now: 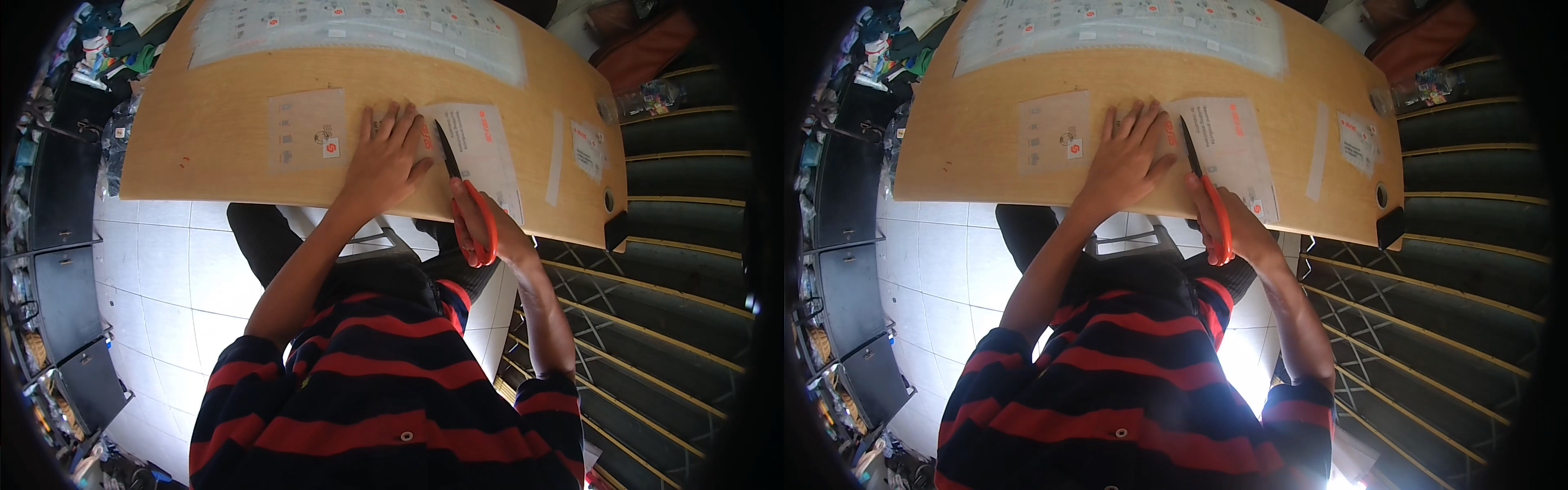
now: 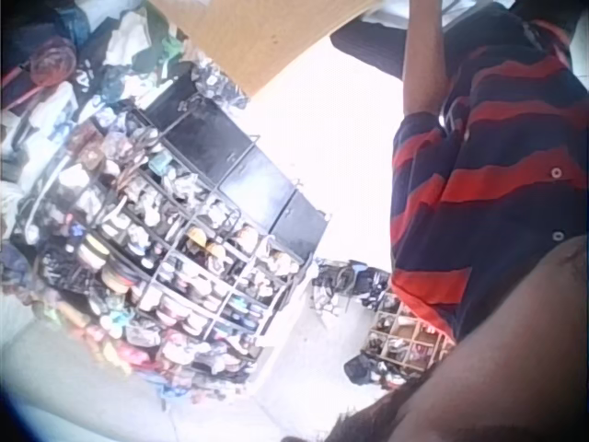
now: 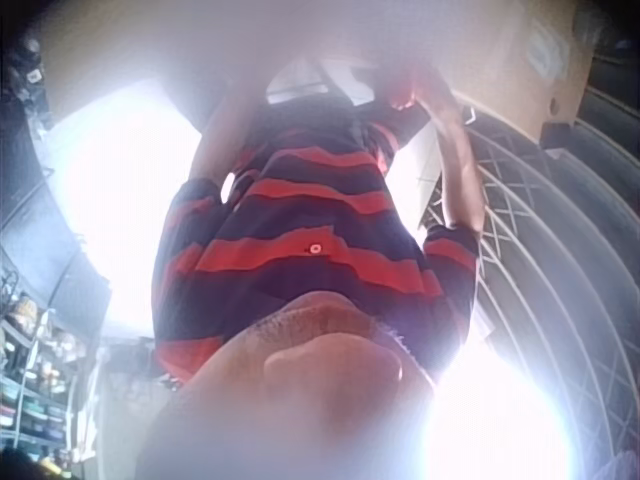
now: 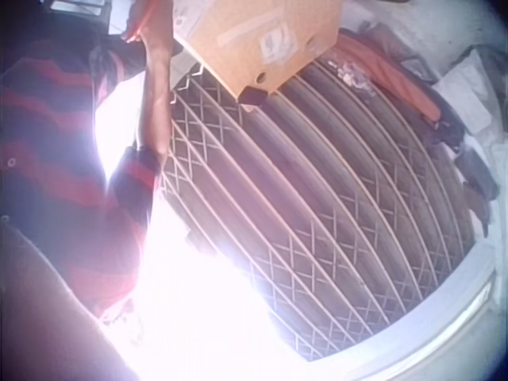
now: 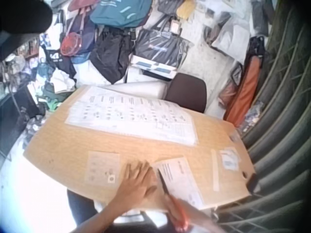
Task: The person uses red-handled scissors to cut a sheet of white paper with red printed text into smaller rectangular pieces. They repeatedly position the paper on a wooden table, cut along the edges, and separate the pieces, continuing this process for the duration of the clip.
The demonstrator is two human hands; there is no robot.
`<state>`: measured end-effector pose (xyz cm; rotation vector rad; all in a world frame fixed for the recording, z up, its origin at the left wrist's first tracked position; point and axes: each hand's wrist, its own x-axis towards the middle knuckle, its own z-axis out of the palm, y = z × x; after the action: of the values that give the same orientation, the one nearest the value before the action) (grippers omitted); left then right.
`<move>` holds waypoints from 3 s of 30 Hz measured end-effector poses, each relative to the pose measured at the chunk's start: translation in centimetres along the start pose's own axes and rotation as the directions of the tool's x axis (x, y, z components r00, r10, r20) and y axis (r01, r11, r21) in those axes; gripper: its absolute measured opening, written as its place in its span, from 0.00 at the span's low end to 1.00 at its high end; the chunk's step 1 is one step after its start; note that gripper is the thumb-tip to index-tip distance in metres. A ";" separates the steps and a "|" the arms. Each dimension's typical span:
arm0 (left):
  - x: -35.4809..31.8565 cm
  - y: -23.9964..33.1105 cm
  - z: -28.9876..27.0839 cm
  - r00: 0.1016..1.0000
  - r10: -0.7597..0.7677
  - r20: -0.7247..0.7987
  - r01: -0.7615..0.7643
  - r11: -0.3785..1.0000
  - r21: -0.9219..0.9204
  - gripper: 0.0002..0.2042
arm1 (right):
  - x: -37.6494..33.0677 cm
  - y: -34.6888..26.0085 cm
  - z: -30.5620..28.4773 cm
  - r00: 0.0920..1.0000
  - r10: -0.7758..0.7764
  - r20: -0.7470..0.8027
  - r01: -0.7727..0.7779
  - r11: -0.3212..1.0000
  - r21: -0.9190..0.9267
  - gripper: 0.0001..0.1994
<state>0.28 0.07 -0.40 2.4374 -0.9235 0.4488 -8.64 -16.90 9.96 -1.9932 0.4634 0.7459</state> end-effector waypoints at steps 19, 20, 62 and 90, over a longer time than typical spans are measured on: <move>0.0 0.1 -0.4 0.996 -0.030 0.086 0.030 1.000 0.009 0.32 | 0.9 -0.2 -0.3 1.000 0.013 0.003 -0.012 0.997 -0.075 0.45; 0.0 0.0 -0.4 0.996 -0.029 0.083 0.028 0.999 0.015 0.32 | 1.0 -0.3 -0.4 1.000 0.015 0.003 -0.015 0.996 -0.085 0.45; 0.2 0.1 -0.3 0.996 -0.033 0.080 0.032 0.999 0.012 0.32 | 1.8 -1.9 -0.9 0.999 -0.051 0.010 0.050 0.996 0.075 0.39; -6.2 2.8 -7.8 0.959 0.088 0.271 -0.085 0.996 -0.022 0.32 | -3.7 7.2 0.7 0.911 -0.410 -0.041 0.402 0.860 0.313 0.41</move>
<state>-7.05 5.75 4.08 2.4970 -1.1451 0.1378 -15.86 -19.83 7.55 -1.6948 0.1212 0.4012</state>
